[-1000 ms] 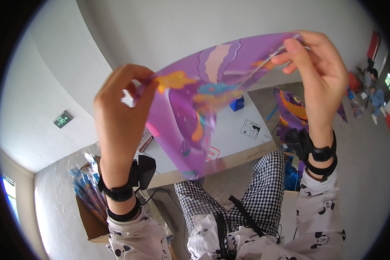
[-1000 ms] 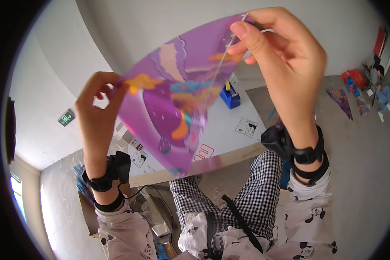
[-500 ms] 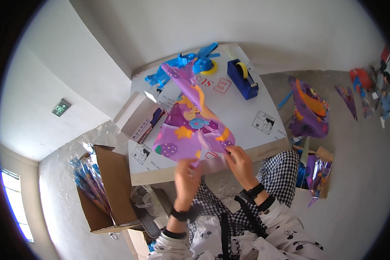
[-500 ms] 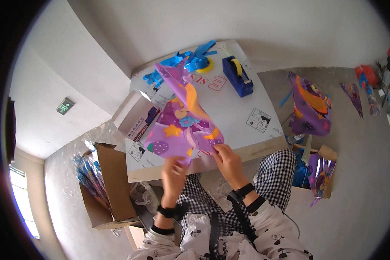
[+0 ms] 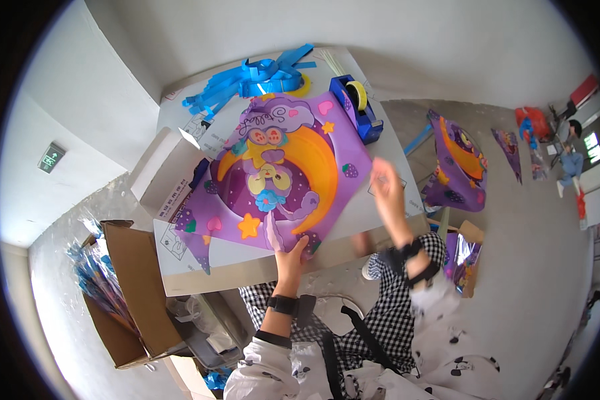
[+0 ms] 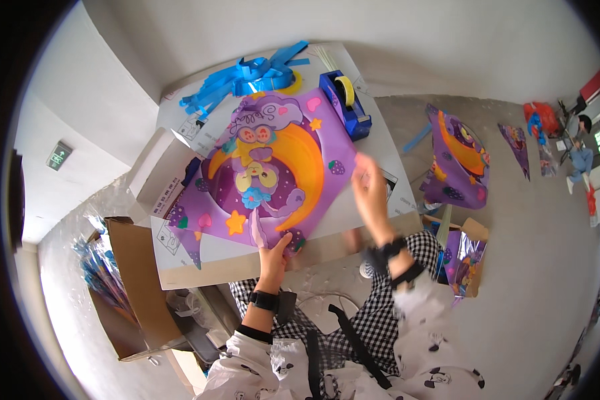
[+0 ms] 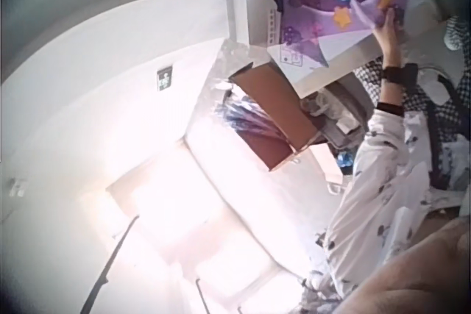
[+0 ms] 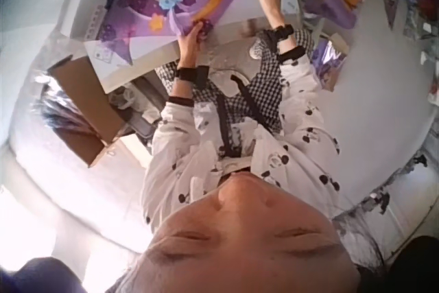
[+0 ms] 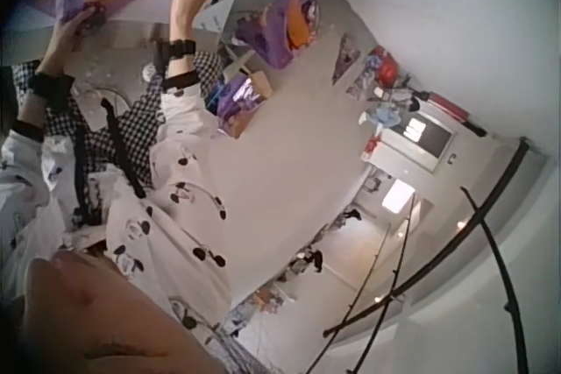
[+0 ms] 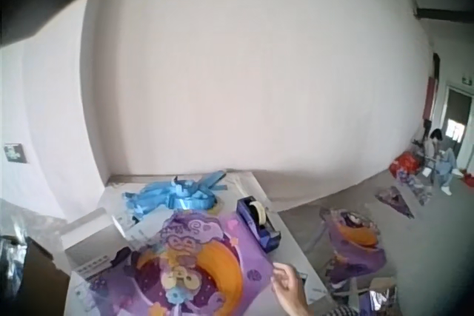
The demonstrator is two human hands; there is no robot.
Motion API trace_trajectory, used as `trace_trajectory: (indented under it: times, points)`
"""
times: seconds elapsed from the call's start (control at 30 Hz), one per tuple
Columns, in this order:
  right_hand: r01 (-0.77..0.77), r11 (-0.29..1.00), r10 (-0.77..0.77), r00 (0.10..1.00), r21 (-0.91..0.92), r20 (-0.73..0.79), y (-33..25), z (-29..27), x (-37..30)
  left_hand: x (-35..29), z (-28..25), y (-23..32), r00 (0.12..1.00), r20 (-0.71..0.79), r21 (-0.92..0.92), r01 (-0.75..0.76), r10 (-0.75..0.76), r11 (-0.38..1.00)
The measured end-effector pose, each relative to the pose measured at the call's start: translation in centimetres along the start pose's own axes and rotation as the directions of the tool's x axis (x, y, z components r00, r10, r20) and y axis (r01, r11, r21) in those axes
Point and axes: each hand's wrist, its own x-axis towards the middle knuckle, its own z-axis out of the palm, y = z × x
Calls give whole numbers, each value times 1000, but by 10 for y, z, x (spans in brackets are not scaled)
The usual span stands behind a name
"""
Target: The person is assembling a kite by attaching thin rods and securing them with tape.
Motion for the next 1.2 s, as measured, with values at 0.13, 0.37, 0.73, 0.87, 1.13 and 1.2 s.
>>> trace_trajectory:
  times: [0.13, 0.37, 0.73, 0.87, 1.13, 1.2]
  points:
    - [127, 892, -205, 969, -433, -137, 61, -43, 149, 4, 20, -7, 994, 93, -95, 70, -61, 993]
    - [-623, 781, 624, 776, -41, 95, 28, -8, 193, 3, 1, -6, 994, -5, -13, 105, -105, 994]
    - [-701, 692, 673, 713, 173, 196, 34, -21, 199, 0, 8, -5, 999, -50, 107, -2, 7, 994]
    - [-720, 641, 683, 693, 266, 232, 28, -27, 201, -1, 12, 2, 998, -50, 107, 46, -41, 993]
    - [-498, 702, 518, 848, 510, 114, 47, -22, 166, -2, 17, -3, 1000, -10, -20, -7, 7, 1000]
    - [-459, 689, 505, 859, 561, 83, 51, -16, 152, -2, 11, -2, 1000, 16, 16, 17, -17, 1000]
